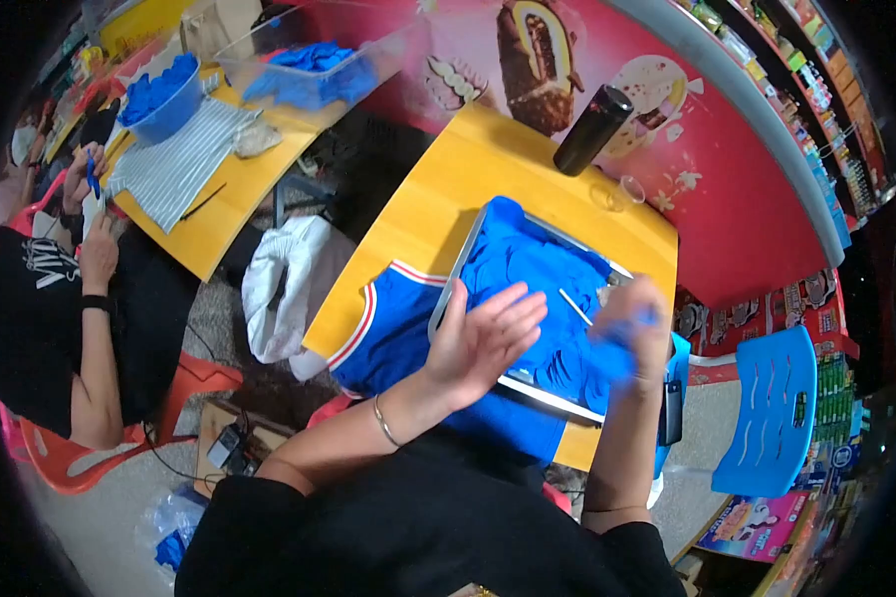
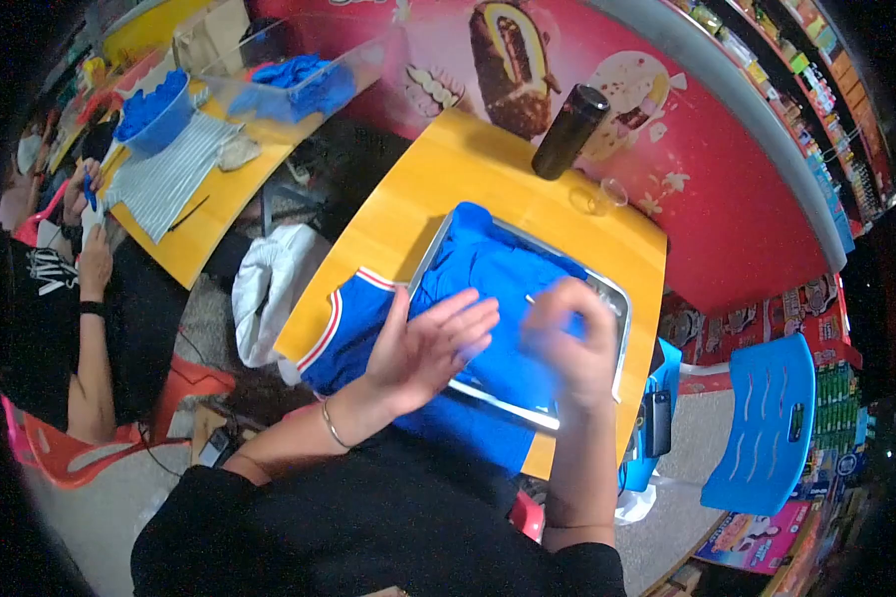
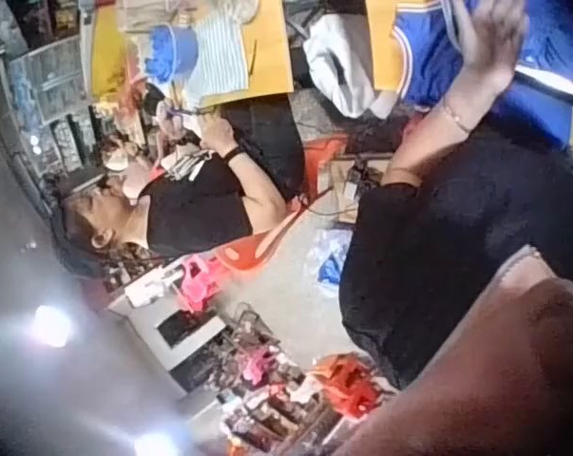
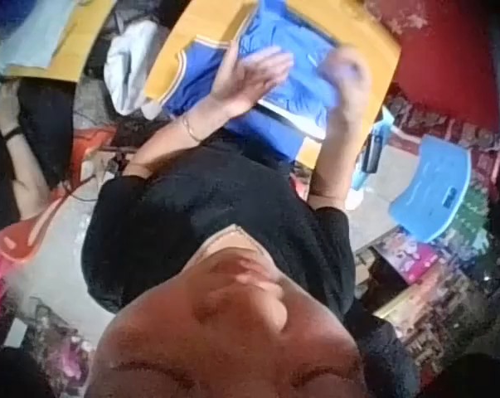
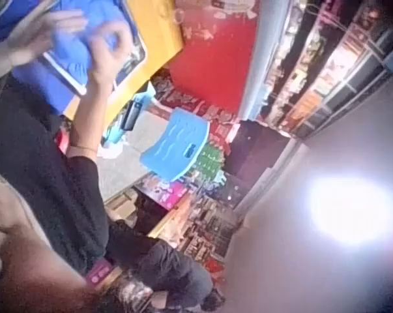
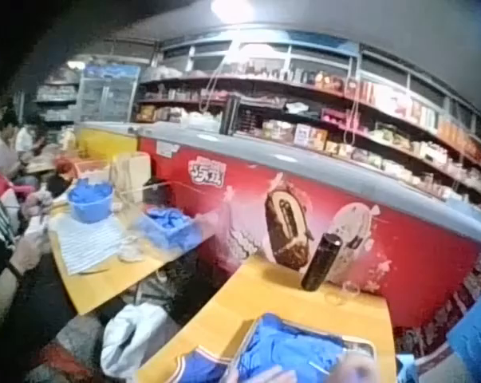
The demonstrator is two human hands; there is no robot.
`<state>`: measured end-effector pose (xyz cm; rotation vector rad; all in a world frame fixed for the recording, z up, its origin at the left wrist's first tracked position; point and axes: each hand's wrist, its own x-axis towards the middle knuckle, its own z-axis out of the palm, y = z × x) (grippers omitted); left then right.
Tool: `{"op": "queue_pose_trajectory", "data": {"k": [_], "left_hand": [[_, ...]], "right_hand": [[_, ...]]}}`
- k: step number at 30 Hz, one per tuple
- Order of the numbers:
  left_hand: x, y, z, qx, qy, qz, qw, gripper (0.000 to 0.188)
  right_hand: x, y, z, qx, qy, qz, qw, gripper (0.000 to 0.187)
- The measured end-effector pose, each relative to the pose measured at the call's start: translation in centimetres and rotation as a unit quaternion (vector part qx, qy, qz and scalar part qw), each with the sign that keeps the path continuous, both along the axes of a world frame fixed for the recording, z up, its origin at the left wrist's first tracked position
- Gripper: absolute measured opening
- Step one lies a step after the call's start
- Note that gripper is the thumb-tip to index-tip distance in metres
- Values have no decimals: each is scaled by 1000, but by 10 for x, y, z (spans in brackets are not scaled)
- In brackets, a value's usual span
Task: Applying small white components to blue fabric pieces using an applicator tool at a workshop table.
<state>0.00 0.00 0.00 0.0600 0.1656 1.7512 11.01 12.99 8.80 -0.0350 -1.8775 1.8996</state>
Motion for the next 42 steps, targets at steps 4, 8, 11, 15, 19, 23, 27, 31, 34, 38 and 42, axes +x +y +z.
{"op": "queue_pose_trajectory", "data": {"k": [4,8,11,15,19,23,27,31,34,38,42], "left_hand": [[5,9,8,-18,15,38,999,73],[-4,-2,-7,58,49,22,997,59],[-1,-6,3,24,49,43,998,39],[1,-4,3,-48,128,46,990,25],[5,-3,1,-105,246,77,960,28],[-3,-8,1,-120,360,104,919,33],[-10,-11,0,-94,511,108,847,33],[-19,-14,1,-51,634,115,763,30],[-21,-12,6,-55,673,110,729,28],[-24,-11,6,-54,674,126,726,28],[-32,-13,10,-56,705,95,701,28]], "right_hand": [[-29,7,-20,364,-105,-156,912,19],[-28,0,-27,303,-146,-235,912,18],[-28,-1,-24,252,-186,-228,922,17],[-22,6,-33,248,-160,-230,927,16],[-14,3,-31,274,-117,-202,933,17],[1,3,-16,270,-149,-132,942,33],[15,8,-14,401,-82,-62,911,37],[19,8,-2,421,-154,-24,893,29],[21,11,0,476,-173,-8,862,26],[19,9,-2,508,-150,-25,848,20],[21,12,-4,534,-166,-35,828,19]]}}
